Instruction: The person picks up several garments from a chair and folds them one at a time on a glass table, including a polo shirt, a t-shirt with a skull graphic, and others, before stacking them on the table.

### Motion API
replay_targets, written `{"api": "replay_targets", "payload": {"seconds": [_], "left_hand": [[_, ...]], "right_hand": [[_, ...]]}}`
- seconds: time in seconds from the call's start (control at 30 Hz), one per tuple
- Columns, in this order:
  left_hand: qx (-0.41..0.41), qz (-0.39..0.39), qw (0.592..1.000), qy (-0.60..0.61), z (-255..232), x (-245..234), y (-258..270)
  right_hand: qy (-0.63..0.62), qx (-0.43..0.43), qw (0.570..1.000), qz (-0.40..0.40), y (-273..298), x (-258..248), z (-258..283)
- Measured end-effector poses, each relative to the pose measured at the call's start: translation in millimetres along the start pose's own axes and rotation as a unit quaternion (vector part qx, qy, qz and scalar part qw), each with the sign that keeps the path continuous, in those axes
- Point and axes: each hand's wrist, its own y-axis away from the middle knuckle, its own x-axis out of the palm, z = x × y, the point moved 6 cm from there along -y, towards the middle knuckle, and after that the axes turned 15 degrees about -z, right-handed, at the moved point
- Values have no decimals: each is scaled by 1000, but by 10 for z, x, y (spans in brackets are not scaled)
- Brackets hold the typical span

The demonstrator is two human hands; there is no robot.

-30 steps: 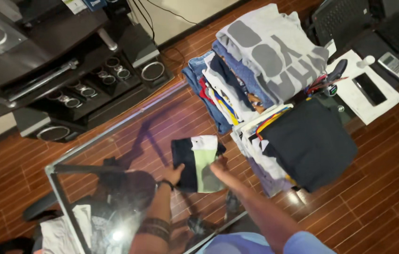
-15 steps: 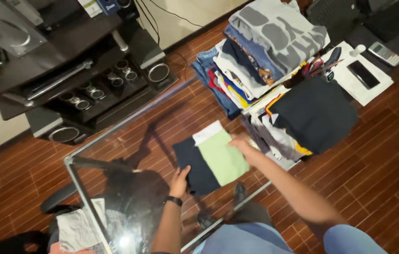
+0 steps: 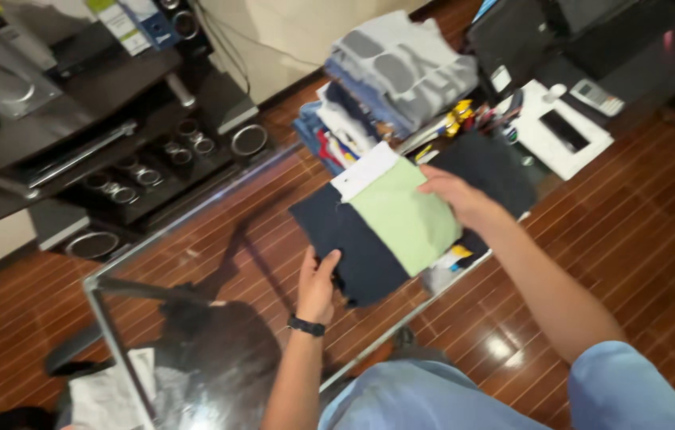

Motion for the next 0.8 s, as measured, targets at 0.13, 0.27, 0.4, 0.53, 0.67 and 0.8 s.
{"api": "replay_targets", "payload": {"seconds": [0.13,0.27,0.4,0.53,0.67,0.8], "left_hand": [[-13,31,999,10,81,765,301],[31,58,998,2,5,1532,652],[33,75,997,13,289,2043,583],[37,77,993,-84,978,2007,164],[137,13,936,-323,917,1789,-24],[443,-59,823,-352,-74,1965,516]], "right_hand": [[26,-33,999,-31,104,-617,581],[57,-58,995,-52,-219,-1295,774],[110,-53,991,-56,-417,-1494,866],[262,-51,963,-35,-31,-1386,887],[395,-108,912,-13,-1050,-1989,254],[624,-322,698,-140,-1225,-1815,174]]}}
